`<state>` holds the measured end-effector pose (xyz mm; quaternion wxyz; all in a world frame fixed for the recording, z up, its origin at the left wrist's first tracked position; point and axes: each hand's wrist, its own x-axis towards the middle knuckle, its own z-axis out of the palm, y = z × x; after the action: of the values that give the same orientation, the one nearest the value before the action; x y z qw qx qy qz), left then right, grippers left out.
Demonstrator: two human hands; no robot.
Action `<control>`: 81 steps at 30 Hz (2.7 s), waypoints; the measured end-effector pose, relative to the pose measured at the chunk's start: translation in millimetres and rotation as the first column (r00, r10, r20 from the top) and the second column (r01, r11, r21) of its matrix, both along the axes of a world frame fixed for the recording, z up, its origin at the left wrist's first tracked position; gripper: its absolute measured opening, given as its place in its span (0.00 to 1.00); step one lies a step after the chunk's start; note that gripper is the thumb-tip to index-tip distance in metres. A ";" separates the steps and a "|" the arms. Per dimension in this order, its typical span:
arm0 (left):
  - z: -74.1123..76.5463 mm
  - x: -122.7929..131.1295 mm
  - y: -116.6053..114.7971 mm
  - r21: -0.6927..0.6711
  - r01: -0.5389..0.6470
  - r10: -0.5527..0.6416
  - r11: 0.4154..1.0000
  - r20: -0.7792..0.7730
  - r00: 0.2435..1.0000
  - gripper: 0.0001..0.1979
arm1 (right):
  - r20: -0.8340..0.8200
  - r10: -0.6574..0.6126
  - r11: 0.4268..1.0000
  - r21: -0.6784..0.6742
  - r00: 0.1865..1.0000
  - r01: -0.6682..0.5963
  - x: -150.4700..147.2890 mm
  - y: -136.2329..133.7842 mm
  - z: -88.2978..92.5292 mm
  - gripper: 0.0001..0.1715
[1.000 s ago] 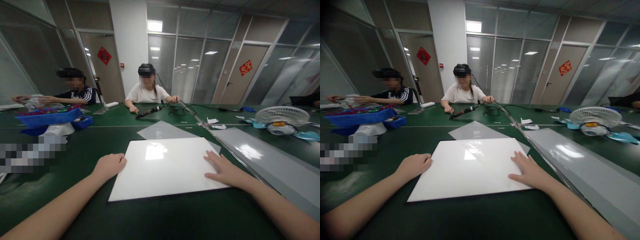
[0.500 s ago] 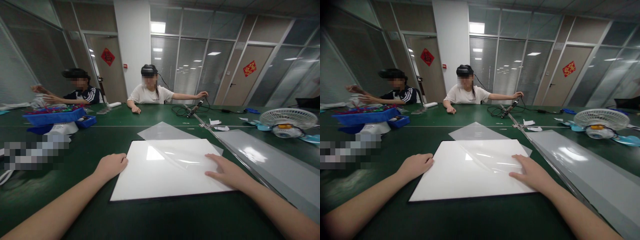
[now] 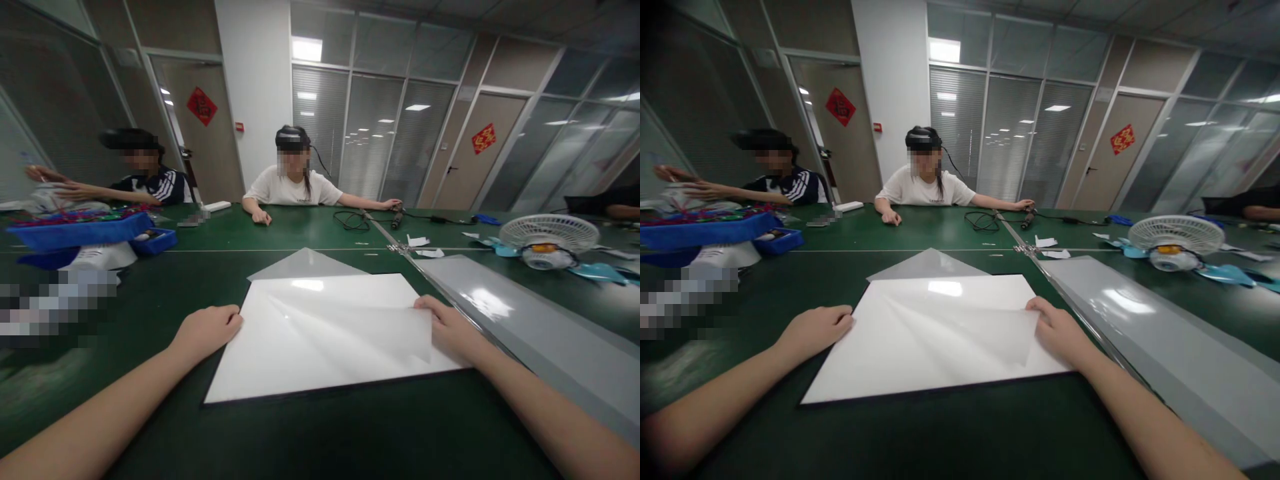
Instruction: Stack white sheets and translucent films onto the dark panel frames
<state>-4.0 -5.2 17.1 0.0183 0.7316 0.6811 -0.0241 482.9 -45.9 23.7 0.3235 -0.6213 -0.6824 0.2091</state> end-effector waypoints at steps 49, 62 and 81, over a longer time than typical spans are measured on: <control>3.7 4.2 -0.6 -0.013 -0.028 0.028 1.000 0.036 0.999 0.21 | 0.248 -0.252 0.963 -0.034 0.935 0.268 16.5 7.2 -2.9 0.29; 1.3 1.9 1.3 -0.007 -0.026 0.026 1.000 0.040 0.999 0.22 | 0.368 -0.162 0.976 -0.075 0.916 0.203 33.4 11.4 -11.0 0.24; 3.0 1.8 -0.4 -0.004 -0.013 0.013 1.000 0.001 1.000 0.20 | 0.406 -0.196 0.958 -0.114 0.893 0.262 30.0 11.7 -8.5 0.25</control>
<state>-2.2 -5.7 20.1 0.0204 0.7271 0.6858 -0.0249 512.9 -34.2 15.2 0.1506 -0.7514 -0.6350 0.0973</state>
